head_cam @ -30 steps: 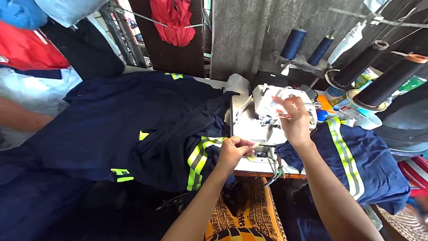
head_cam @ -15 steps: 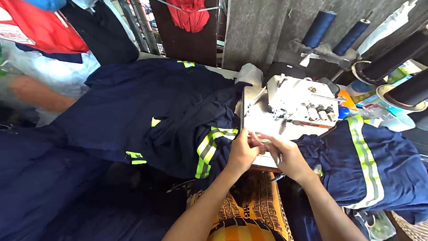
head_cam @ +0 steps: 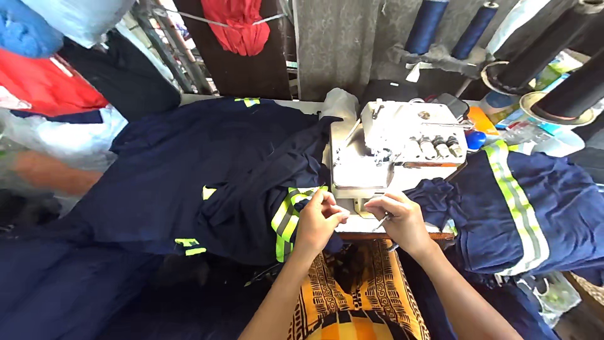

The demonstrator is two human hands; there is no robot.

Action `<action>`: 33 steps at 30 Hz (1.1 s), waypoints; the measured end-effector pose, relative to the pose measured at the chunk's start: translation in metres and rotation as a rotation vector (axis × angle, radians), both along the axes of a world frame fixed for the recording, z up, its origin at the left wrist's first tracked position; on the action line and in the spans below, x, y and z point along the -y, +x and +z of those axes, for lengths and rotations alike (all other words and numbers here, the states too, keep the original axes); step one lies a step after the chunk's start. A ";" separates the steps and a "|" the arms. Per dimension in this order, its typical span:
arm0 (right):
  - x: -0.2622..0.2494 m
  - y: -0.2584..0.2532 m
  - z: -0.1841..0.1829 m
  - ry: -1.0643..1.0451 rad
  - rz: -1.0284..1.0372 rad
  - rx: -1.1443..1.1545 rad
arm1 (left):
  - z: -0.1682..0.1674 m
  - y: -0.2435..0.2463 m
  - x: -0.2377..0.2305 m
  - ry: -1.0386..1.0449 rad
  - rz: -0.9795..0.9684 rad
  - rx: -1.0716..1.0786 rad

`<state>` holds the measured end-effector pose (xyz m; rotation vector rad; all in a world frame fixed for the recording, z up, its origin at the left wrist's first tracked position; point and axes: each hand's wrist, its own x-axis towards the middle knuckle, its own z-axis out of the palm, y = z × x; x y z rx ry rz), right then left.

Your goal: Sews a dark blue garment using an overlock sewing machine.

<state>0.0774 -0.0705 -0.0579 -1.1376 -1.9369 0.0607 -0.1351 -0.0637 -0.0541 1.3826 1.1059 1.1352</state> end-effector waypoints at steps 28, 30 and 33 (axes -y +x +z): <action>0.013 -0.007 -0.002 -0.171 -0.035 -0.601 | 0.027 0.029 -0.033 0.814 -0.144 -0.487; 0.013 -0.008 -0.001 -0.174 -0.034 -0.609 | 0.027 0.030 -0.035 0.843 -0.131 -0.484; 0.013 -0.009 -0.001 -0.183 -0.032 -0.624 | 0.027 0.029 -0.037 0.862 -0.158 -0.489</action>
